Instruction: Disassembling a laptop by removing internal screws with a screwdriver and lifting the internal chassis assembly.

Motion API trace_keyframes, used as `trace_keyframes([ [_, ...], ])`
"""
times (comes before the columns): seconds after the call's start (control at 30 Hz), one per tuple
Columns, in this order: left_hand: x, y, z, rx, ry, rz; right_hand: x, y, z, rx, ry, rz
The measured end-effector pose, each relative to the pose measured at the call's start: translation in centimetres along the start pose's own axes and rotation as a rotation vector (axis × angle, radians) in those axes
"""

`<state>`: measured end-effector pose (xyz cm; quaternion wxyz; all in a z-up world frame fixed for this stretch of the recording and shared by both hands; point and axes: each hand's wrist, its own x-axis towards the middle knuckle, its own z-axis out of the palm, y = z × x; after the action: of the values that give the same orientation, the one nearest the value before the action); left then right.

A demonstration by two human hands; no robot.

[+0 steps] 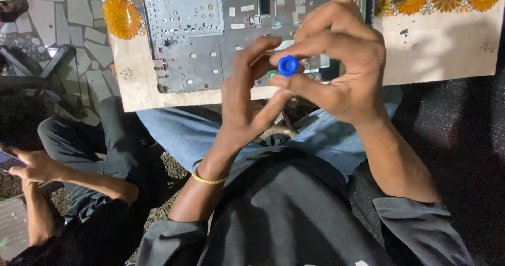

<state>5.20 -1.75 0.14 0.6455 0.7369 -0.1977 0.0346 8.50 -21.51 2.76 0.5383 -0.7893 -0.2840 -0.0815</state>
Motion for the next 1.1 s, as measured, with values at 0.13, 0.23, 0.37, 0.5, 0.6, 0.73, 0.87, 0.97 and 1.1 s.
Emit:
trace_keyframes([
  [0.13,0.2,-0.1,-0.1,0.019,0.03,0.056,0.0,0.5,0.2,0.009,-0.055,-0.031],
  [0.23,0.8,0.1,-0.4,0.001,-0.021,0.098,0.6,0.0,-1.1,0.06,-0.131,0.0],
  [0.37,-0.1,-1.1,0.4,-0.178,0.024,-0.035,1.3,-0.4,-0.2,-0.078,-0.014,-0.076],
  [0.5,0.5,-1.0,0.0,0.022,0.064,0.125,0.9,0.4,-1.9,0.053,-0.183,0.005],
  [0.6,0.2,-1.3,0.0,-0.038,-0.036,0.104,0.5,-0.1,-2.8,0.072,-0.228,0.111],
  [0.73,0.2,-1.3,0.6,-0.099,-0.004,0.039,1.0,-0.8,-1.5,-0.057,-0.089,0.018],
  [0.87,0.3,-1.3,0.8,-0.097,-0.017,0.134,-0.4,-0.2,-2.5,0.048,-0.22,0.067],
  [0.97,-0.7,-3.8,0.6,-0.04,-0.091,0.162,0.4,-1.6,-3.2,0.028,-0.205,0.088],
  [1.1,0.4,-1.5,0.7,-0.116,-0.016,0.003,0.8,-1.4,-2.1,-0.058,-0.061,0.045],
])
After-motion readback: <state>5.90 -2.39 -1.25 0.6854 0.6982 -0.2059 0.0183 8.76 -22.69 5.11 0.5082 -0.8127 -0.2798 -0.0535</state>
